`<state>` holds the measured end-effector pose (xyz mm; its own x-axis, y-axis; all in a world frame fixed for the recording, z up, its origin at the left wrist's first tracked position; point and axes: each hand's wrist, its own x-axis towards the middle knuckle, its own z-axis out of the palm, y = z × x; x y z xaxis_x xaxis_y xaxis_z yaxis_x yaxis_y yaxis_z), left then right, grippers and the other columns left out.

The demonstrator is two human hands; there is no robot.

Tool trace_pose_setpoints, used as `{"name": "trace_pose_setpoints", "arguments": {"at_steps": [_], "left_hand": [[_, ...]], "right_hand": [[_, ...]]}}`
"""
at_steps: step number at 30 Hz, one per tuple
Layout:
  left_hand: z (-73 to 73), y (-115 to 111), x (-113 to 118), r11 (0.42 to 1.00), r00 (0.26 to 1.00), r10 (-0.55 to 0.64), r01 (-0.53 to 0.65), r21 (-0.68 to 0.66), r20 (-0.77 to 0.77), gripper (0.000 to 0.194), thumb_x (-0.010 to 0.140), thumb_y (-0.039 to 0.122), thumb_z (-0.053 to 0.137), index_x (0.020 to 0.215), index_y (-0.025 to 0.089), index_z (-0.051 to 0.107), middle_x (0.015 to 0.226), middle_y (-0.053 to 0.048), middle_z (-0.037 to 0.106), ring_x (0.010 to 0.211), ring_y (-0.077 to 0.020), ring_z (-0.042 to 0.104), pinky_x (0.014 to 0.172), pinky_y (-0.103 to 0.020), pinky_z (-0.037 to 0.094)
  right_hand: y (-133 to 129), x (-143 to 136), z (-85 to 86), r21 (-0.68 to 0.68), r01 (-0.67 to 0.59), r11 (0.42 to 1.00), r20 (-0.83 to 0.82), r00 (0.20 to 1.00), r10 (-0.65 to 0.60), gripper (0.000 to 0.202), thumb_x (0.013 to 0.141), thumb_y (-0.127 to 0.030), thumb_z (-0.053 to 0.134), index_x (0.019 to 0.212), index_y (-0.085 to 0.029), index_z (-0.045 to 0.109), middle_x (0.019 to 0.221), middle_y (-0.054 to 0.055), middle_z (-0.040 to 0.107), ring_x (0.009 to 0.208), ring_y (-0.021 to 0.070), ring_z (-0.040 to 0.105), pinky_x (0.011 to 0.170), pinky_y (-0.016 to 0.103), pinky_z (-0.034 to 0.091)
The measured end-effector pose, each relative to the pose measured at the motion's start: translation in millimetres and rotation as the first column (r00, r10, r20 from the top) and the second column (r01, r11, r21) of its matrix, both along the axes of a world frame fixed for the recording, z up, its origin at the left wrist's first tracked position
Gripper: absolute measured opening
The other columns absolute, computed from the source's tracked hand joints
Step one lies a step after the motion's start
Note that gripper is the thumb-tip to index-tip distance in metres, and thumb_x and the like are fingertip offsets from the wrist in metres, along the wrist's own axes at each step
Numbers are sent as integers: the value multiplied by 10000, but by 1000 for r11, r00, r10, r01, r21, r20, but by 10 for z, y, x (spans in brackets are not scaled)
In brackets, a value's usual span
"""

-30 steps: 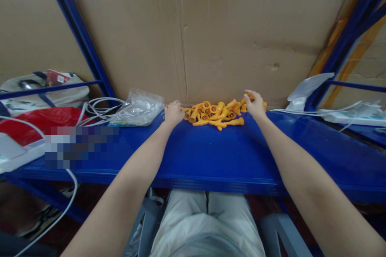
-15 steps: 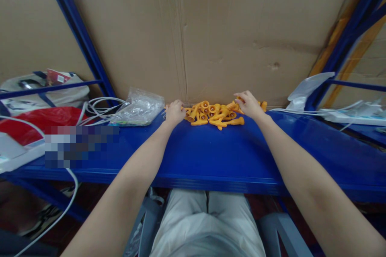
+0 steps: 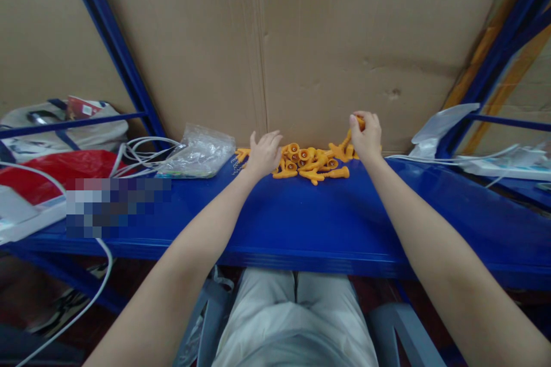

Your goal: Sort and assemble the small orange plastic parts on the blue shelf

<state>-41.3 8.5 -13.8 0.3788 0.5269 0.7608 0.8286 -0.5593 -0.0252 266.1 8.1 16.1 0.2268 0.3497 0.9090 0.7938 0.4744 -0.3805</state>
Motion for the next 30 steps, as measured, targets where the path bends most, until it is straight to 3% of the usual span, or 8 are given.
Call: {"name": "trace_pose_setpoints", "arguments": {"at_steps": [4,9,12,14,16,21,26,30], "left_hand": [[25,-109,161,986,984,-151,157,63,-94,518,989,313,442,1496,233,507,1562,-136,541,1463,-307,475,1274,-649,89],[9,-91,211,973,971,-204,216,88,-122,455,995,284,440,1429,229,565,1507,-139,595,1454,-310,489,1269,-667,78],[-16,-13,159,975,973,-198,207,74,-121,375,982,196,420,1277,237,649,1398,-121,677,1391,-299,554,1258,-691,96],[-33,25,124,975,969,-204,214,60,-137,357,973,162,414,1213,243,666,1330,-108,712,1352,-288,583,1251,-695,113],[-46,38,106,975,965,-209,219,45,-160,357,965,140,409,1193,243,663,1299,-104,723,1316,-275,600,1242,-683,153],[-48,6,141,984,958,-176,176,-19,-226,337,950,128,390,1162,187,645,1224,-150,727,1184,-274,643,1132,-564,366],[-16,-37,182,990,963,-133,119,-76,-233,264,969,205,401,1101,171,627,1087,-161,728,1092,-301,659,953,-456,465],[1,-53,179,987,971,-137,118,-108,-195,254,969,222,422,1107,169,629,1111,-151,734,1099,-294,670,919,-425,487]], "right_hand": [[-21,-341,106,-55,-263,963,-93,962,257,322,975,-538,556,1009,-226,626,992,69,665,987,227,645,920,413,538],[-213,-838,54,-308,-614,727,-258,789,557,271,879,-436,745,920,-219,589,858,10,642,756,147,634,708,307,573],[-349,-957,9,-498,-609,617,-195,772,604,203,867,-356,760,920,-204,636,824,16,684,744,163,650,723,323,576],[-402,-972,-6,-595,-493,635,-41,808,588,141,866,-291,745,945,-192,684,880,41,732,821,193,680,795,346,572],[-426,-970,-12,-643,-322,695,167,827,537,143,877,-242,710,1008,-187,723,1006,74,766,950,228,699,882,363,547],[-464,-972,-10,-579,50,813,562,747,354,288,949,-240,598,1212,-193,705,1198,127,749,1116,282,671,911,385,485],[-504,-957,-8,-402,178,898,727,659,194,262,982,-203,515,1193,-159,664,1182,162,724,1123,302,610,870,384,397],[-469,-934,-40,-278,175,945,792,599,122,243,998,-165,455,1148,-156,647,1095,158,711,1072,299,576,875,393,340]]}}
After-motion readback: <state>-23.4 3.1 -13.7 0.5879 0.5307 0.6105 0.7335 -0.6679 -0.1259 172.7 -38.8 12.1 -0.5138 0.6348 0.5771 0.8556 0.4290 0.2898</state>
